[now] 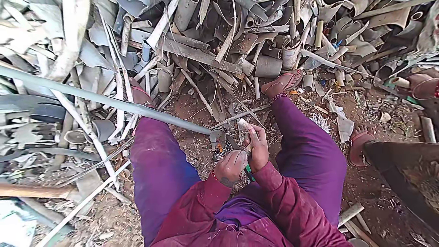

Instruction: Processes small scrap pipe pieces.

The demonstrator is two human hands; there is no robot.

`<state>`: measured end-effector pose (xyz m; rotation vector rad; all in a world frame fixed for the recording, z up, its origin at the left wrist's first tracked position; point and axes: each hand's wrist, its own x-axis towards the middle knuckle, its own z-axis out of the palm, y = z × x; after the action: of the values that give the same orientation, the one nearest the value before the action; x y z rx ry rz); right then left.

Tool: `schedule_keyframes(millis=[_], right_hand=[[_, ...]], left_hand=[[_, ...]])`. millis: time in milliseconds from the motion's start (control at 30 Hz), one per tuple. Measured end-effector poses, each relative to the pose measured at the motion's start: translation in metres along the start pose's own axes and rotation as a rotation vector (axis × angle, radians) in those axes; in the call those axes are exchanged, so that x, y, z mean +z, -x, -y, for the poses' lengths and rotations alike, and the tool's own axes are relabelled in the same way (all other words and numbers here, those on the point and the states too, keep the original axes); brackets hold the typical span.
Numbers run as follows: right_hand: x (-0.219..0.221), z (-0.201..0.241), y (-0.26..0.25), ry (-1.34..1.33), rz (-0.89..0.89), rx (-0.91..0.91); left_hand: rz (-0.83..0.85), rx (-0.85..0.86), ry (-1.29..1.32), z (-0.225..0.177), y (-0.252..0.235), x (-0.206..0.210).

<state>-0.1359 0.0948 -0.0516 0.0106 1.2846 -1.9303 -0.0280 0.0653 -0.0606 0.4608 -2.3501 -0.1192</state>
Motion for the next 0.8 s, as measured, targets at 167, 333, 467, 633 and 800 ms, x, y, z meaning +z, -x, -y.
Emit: schedule_keyframes(millis=[167, 333, 467, 633, 800], right_hand=[[-0.001, 0.0, -0.002, -0.035, 0.06, -0.046], [-0.001, 0.001, -0.002, -0.054, 0.083, -0.058], [-0.005, 0.001, -0.003, -0.066, 0.036, -0.073], [-0.004, -0.002, -0.002, -0.071, 0.037, -0.093], [-0.005, -0.007, -0.001, -0.057, 0.136, -0.154]], left_hand=[[-0.006, -0.209, 0.06, -0.007, -0.005, 0.001], [0.281, -0.747, 0.454, -0.011, -0.018, -0.016], [0.322, -0.774, 0.708, -0.007, -0.021, -0.019], [0.287, -0.856, 0.788, -0.005, -0.016, -0.014], [0.131, -1.205, 1.041, -0.008, -0.023, -0.014]])
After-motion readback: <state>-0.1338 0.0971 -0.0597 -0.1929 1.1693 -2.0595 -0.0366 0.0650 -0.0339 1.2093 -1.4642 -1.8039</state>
